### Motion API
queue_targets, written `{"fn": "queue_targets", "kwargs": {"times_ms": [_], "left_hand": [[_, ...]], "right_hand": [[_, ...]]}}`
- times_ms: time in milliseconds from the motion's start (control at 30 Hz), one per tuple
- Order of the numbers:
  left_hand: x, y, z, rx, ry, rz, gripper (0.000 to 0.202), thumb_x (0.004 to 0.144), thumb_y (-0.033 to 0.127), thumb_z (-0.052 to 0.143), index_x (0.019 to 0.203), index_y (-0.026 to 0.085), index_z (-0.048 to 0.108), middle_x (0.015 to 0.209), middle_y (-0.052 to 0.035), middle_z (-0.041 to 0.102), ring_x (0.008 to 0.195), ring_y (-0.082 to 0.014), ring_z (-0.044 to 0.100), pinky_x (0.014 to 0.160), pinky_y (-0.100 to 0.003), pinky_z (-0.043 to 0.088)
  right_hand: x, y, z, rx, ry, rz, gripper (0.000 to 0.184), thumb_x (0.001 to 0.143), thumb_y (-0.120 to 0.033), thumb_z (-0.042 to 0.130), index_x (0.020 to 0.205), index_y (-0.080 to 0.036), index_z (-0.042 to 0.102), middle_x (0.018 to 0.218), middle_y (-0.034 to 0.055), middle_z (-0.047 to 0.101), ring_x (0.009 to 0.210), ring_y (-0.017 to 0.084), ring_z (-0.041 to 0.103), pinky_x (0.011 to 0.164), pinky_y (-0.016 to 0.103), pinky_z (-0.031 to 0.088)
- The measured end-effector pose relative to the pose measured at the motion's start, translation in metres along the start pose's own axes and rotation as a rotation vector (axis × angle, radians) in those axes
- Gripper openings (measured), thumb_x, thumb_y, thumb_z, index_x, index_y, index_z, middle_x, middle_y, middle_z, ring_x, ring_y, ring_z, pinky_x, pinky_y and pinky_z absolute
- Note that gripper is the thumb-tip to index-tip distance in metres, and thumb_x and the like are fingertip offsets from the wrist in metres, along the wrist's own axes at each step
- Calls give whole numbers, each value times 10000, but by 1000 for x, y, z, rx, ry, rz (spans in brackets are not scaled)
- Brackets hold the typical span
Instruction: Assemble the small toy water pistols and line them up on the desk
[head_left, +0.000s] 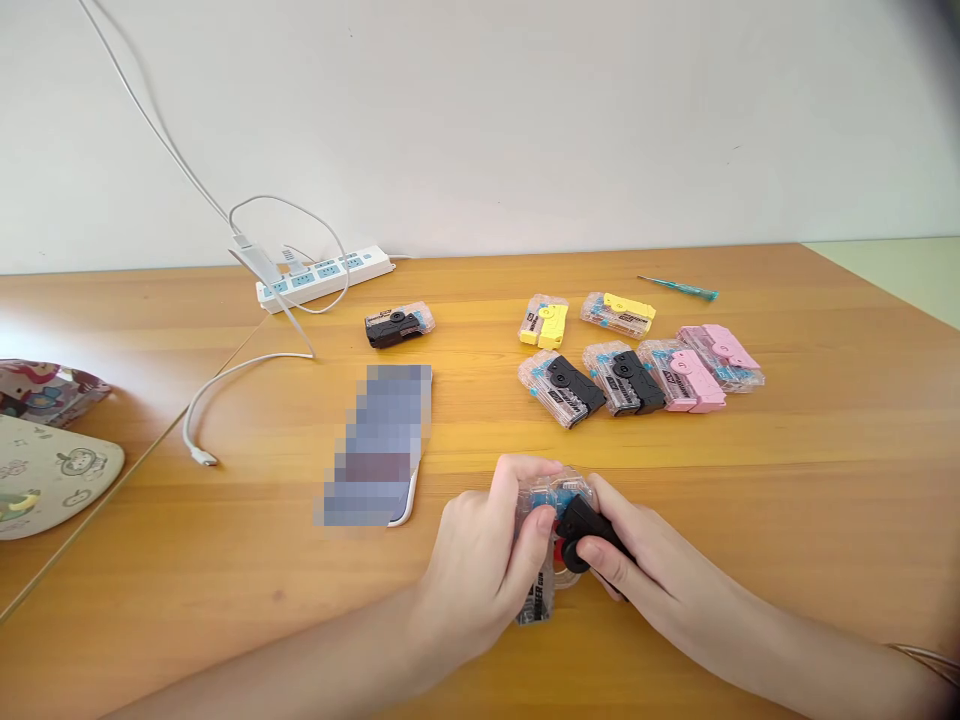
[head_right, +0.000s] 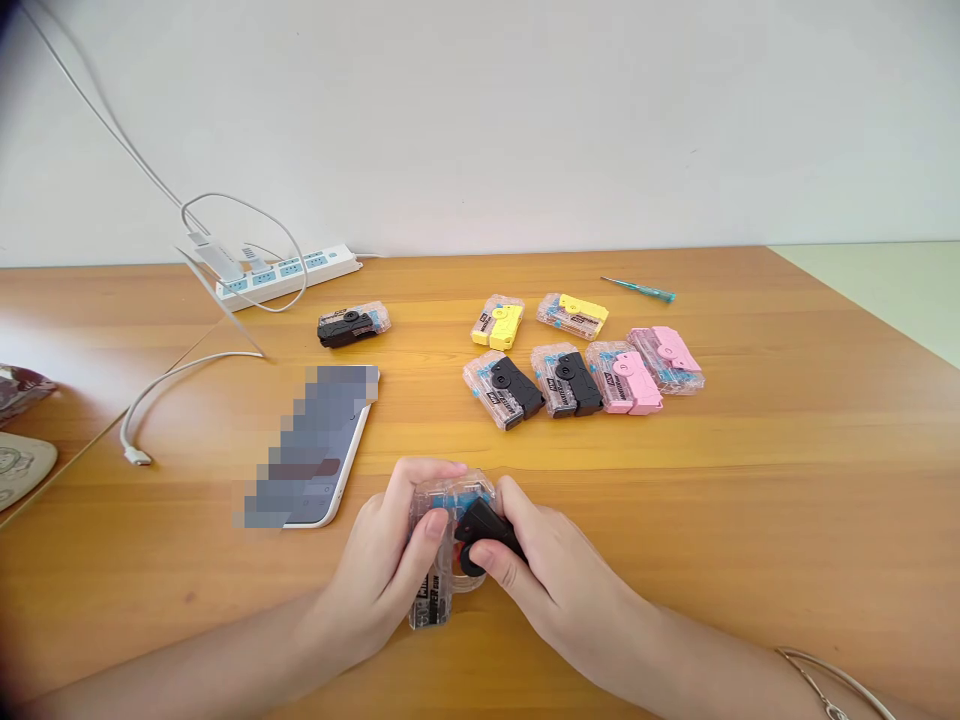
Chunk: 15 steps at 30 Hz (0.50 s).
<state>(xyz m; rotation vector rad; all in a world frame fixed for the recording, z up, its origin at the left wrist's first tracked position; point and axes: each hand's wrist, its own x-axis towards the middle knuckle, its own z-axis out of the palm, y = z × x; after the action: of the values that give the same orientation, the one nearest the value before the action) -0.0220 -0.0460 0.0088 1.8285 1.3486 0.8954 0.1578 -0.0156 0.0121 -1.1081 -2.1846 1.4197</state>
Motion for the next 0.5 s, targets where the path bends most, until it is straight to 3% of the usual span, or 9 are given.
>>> {"fn": "queue_targets", "kwargs": {"times_ms": [333,500], "left_hand": [[3,-1,-2,-83,-6,-34,180,943,270,339,1115,249,385,586,67,561,478,-133,512,491,-220,350],[4,0,-2,-18,-8,-41,218,939,280,352,1155,267,368,505,100,481,420,-127,431,458,-213,280]], "right_hand": [[-1,7,3,204,53,-7,328,902,-505,439,746,-237,329,625,-68,381,522,104,363,489,229,286],[-3,9,3,307,74,15,270,896,-453,488,824,-251,325,664,-76,418,513,87,387,483,210,323]]}}
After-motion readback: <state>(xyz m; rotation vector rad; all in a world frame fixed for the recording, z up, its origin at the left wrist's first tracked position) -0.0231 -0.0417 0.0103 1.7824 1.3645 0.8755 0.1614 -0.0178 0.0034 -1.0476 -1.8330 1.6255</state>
